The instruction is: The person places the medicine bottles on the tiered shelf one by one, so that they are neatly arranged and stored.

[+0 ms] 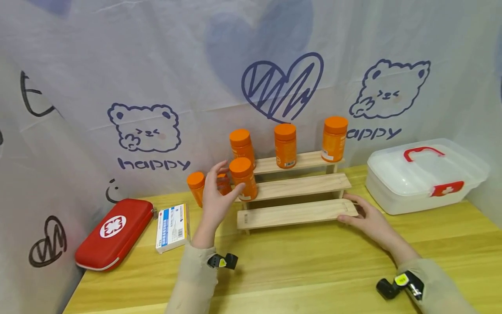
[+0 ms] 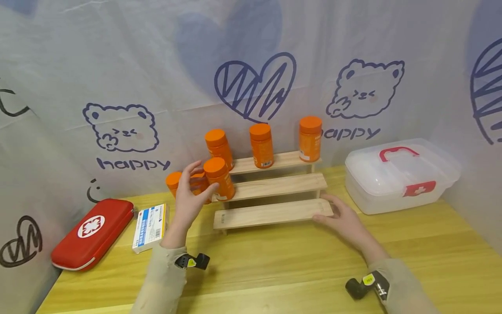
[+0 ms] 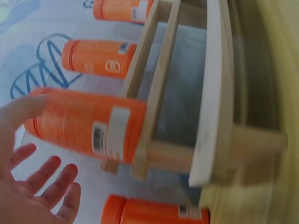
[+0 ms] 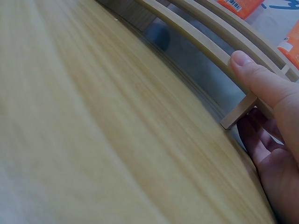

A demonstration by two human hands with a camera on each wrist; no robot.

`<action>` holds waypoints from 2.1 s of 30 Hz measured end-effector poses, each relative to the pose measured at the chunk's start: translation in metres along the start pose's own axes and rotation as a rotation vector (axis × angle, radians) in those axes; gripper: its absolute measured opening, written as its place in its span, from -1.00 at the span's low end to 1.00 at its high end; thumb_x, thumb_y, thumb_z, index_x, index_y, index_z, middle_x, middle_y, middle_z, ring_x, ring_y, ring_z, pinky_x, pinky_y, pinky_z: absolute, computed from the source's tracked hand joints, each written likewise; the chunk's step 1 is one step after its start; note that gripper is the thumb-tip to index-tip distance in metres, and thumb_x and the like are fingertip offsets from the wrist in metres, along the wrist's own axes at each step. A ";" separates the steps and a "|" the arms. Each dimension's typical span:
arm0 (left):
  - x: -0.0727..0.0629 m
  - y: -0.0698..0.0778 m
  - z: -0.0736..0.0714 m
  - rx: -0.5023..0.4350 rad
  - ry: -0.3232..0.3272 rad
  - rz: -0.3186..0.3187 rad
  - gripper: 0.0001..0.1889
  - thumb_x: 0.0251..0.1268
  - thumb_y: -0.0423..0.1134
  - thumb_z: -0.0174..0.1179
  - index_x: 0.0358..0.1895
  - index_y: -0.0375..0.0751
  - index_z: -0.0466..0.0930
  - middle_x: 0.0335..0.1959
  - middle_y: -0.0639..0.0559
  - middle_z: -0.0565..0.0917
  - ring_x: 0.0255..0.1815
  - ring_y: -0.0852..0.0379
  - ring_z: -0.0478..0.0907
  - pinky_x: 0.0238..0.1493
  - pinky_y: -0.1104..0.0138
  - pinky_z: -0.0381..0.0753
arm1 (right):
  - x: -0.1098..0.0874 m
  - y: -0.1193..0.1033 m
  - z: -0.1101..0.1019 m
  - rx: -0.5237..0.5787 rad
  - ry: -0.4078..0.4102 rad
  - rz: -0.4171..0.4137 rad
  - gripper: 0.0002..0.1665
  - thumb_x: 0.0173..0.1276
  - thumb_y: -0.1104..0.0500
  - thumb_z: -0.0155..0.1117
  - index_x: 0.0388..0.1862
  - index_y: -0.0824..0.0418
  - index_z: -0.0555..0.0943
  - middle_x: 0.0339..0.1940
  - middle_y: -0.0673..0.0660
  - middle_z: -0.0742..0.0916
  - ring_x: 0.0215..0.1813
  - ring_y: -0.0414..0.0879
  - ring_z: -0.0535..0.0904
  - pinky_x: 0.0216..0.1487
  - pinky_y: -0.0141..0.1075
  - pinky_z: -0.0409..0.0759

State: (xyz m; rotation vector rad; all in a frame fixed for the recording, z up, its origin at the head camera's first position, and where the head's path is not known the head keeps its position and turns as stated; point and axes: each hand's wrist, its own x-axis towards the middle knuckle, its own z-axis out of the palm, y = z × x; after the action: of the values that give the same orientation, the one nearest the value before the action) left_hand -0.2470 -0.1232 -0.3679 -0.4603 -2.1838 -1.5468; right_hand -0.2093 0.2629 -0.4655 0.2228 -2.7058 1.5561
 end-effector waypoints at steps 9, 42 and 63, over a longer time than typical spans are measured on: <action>0.004 -0.021 -0.041 0.054 0.158 -0.082 -0.52 0.31 -0.15 0.23 0.25 -0.17 0.41 0.06 -0.23 0.47 -0.01 -0.13 0.45 0.08 0.06 0.41 | 0.001 -0.003 -0.004 -0.009 0.007 -0.008 -0.12 0.27 -0.07 0.34 0.46 0.16 0.19 0.36 0.38 0.35 0.23 0.21 0.41 0.00 -0.48 0.40; -0.004 -0.091 -0.051 0.167 0.227 -0.344 -0.35 0.31 -0.36 0.18 0.44 -0.01 0.19 0.27 -0.27 0.24 0.18 -0.27 0.35 0.25 0.00 0.33 | -0.001 -0.004 -0.002 0.006 -0.022 0.024 -0.10 0.28 -0.09 0.32 0.47 0.17 0.17 0.39 0.40 0.30 0.27 0.25 0.35 0.02 -0.46 0.38; 0.003 -0.062 -0.070 0.060 0.275 -0.324 -0.42 0.22 -0.38 0.28 0.32 -0.05 0.39 0.13 -0.20 0.45 -0.01 -0.19 0.48 0.08 0.08 0.47 | -0.001 -0.005 -0.001 0.009 -0.023 0.019 -0.10 0.28 -0.10 0.31 0.47 0.18 0.16 0.39 0.41 0.29 0.27 0.27 0.35 0.19 0.07 0.34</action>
State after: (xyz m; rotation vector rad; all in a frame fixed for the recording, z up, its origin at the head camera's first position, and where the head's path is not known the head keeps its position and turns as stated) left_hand -0.2699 -0.2096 -0.3954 0.1284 -2.1534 -1.5883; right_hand -0.2080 0.2616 -0.4608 0.2173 -2.7265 1.5800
